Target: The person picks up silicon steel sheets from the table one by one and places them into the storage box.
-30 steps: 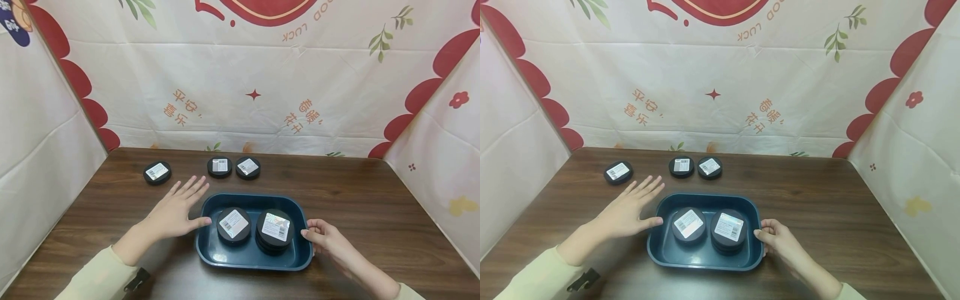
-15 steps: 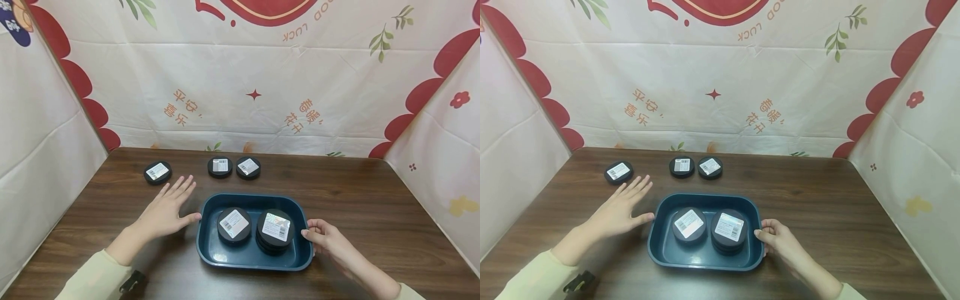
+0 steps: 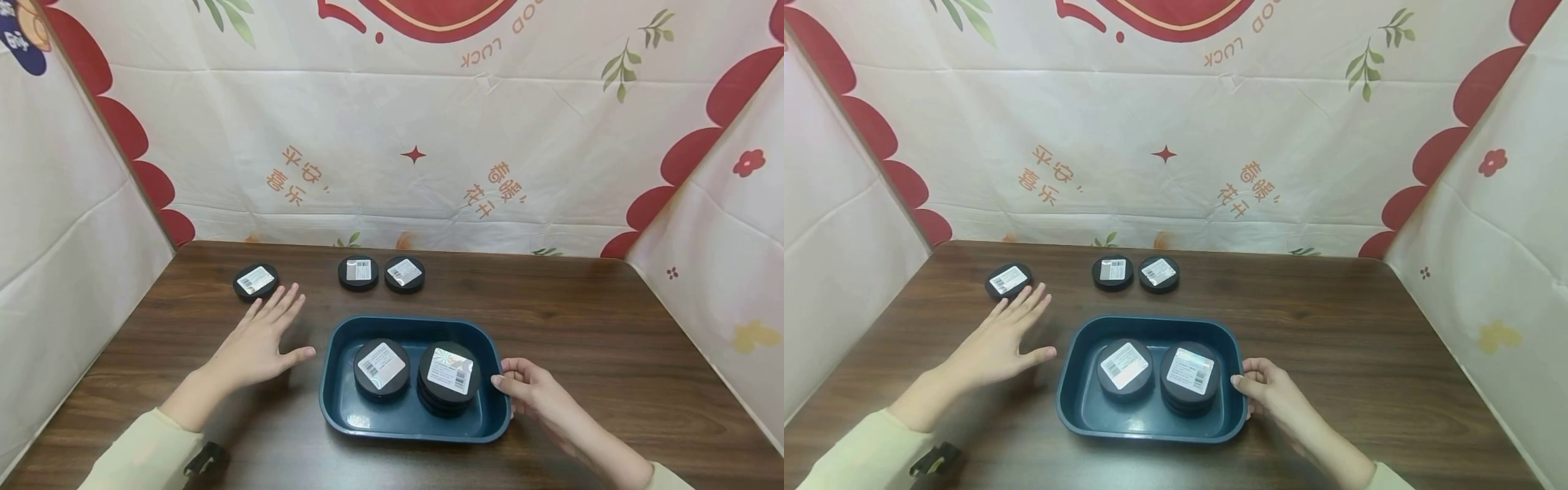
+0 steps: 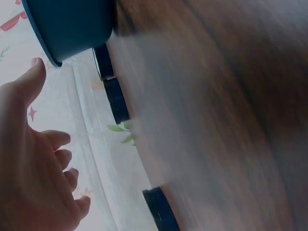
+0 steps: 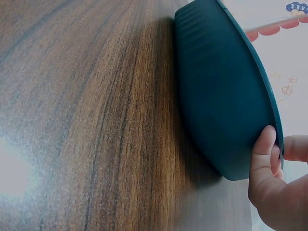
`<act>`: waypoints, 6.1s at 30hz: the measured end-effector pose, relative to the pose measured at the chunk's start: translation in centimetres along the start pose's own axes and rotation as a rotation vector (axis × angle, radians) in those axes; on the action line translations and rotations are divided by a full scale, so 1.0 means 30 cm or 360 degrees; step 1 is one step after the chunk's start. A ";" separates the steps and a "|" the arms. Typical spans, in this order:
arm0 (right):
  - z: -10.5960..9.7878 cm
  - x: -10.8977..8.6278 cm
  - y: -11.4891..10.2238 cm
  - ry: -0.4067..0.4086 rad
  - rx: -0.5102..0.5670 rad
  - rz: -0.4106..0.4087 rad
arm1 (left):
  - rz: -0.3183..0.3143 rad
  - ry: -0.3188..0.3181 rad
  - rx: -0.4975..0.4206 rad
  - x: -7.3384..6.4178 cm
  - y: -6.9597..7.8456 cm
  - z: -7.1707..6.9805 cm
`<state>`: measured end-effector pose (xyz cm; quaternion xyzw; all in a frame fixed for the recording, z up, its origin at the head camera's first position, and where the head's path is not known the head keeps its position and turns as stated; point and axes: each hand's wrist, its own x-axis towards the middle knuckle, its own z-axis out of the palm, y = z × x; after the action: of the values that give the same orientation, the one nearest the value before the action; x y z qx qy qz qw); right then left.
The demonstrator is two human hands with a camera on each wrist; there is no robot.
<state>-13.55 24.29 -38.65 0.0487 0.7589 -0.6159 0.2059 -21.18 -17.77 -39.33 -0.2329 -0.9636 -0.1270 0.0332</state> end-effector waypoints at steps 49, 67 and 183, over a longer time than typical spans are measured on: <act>-0.006 0.001 -0.003 0.0045 -0.0023 -0.0021 | -0.0319 0.0057 -0.0312 0.070 -0.291 -0.005; 0.004 0.003 0.002 0.0037 0.0000 0.0019 | -0.0518 -0.0084 -0.0517 0.145 -0.347 -0.005; 0.009 -0.004 0.005 0.0051 0.0012 -0.0022 | -0.0194 0.0152 -0.0861 0.131 0.076 -0.066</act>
<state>-13.33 24.09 -38.79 0.0542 0.7600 -0.6194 0.1893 -23.62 -14.60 -36.43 -0.1687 -0.9043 -0.3921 0.0077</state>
